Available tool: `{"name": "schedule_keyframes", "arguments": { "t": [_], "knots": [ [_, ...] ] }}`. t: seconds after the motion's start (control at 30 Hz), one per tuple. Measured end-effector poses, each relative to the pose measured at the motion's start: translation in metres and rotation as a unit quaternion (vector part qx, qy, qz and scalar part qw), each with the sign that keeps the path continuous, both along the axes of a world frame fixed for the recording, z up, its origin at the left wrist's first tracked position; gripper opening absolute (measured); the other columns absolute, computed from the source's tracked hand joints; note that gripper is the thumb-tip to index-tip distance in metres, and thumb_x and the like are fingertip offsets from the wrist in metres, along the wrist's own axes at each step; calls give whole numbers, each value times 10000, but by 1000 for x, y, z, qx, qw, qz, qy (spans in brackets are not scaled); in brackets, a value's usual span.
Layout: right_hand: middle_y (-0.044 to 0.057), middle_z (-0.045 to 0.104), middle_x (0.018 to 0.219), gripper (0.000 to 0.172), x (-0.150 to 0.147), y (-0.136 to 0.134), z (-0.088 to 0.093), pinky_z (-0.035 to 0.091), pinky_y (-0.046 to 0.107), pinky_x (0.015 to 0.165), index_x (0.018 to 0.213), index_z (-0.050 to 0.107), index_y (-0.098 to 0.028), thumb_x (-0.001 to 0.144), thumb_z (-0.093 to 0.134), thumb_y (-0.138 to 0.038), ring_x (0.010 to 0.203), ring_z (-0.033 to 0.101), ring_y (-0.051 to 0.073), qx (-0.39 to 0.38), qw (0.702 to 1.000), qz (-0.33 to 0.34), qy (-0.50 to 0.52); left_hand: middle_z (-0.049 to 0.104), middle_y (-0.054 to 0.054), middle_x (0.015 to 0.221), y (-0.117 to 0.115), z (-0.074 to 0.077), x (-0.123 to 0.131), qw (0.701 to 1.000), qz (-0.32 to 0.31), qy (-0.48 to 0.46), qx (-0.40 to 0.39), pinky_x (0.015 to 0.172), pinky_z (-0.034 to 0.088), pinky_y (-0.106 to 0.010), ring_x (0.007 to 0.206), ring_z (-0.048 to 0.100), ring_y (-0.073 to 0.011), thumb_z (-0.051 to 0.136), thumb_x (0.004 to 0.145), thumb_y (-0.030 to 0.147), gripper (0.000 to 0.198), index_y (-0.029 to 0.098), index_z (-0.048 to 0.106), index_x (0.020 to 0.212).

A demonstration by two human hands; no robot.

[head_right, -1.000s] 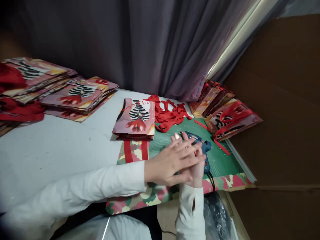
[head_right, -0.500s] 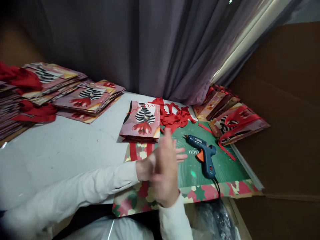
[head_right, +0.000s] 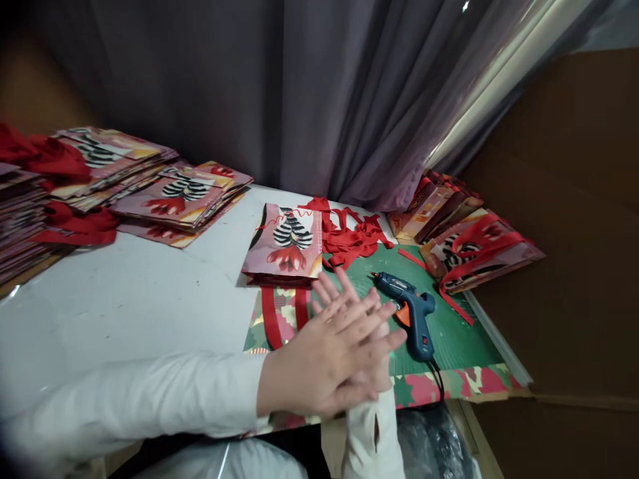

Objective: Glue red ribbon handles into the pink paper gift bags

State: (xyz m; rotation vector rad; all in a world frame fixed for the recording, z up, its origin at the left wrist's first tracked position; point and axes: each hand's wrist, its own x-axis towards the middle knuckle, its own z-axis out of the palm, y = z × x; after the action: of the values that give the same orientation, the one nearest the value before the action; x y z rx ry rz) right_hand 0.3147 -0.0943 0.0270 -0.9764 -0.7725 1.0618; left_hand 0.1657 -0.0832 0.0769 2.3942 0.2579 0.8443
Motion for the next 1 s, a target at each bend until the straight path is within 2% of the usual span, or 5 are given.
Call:
{"name": "schedule_keyframes", "arguments": {
  "t": [0.17,0.4,0.5,0.77,1.0],
  "knots": [
    [-26,532,1457,431,-14,-19,49,281,583,1151,1217,662,-378,916,371,-482,1446,344,230,-10,960,30,280,207,-105,1623,-5,-30,-6,993,-12,64,99,1241,49,-495,1526,90,-266,395,982,545,710,157,238,1555],
    [15,743,917,434,13,-4,41,488,414,994,905,771,-329,992,374,-481,978,668,206,121,982,17,-147,631,-110,1321,16,-54,-89,962,112,224,104,1094,396,-426,1196,583,-251,370,961,199,397,146,592,1285],
    [78,713,985,265,-25,12,7,521,425,912,1026,745,-235,955,504,-320,935,652,237,33,898,171,-405,569,-199,1365,43,-66,-99,918,270,268,115,1078,410,-471,1278,506,-310,354,913,127,476,44,518,1352],
    [217,618,1240,388,-107,71,-33,482,427,1008,1283,583,-61,922,441,-77,1189,549,285,6,623,121,-773,656,-223,1111,83,-88,-70,871,327,361,63,935,488,-476,1047,616,-337,403,867,77,352,39,666,1098],
    [167,718,1104,303,-106,104,-38,486,310,951,1084,713,-102,890,487,-47,1035,658,231,-64,574,147,-803,712,-188,962,104,-79,-66,843,339,417,22,877,516,-394,950,676,-299,401,879,7,338,53,695,1039]
  ]
}}
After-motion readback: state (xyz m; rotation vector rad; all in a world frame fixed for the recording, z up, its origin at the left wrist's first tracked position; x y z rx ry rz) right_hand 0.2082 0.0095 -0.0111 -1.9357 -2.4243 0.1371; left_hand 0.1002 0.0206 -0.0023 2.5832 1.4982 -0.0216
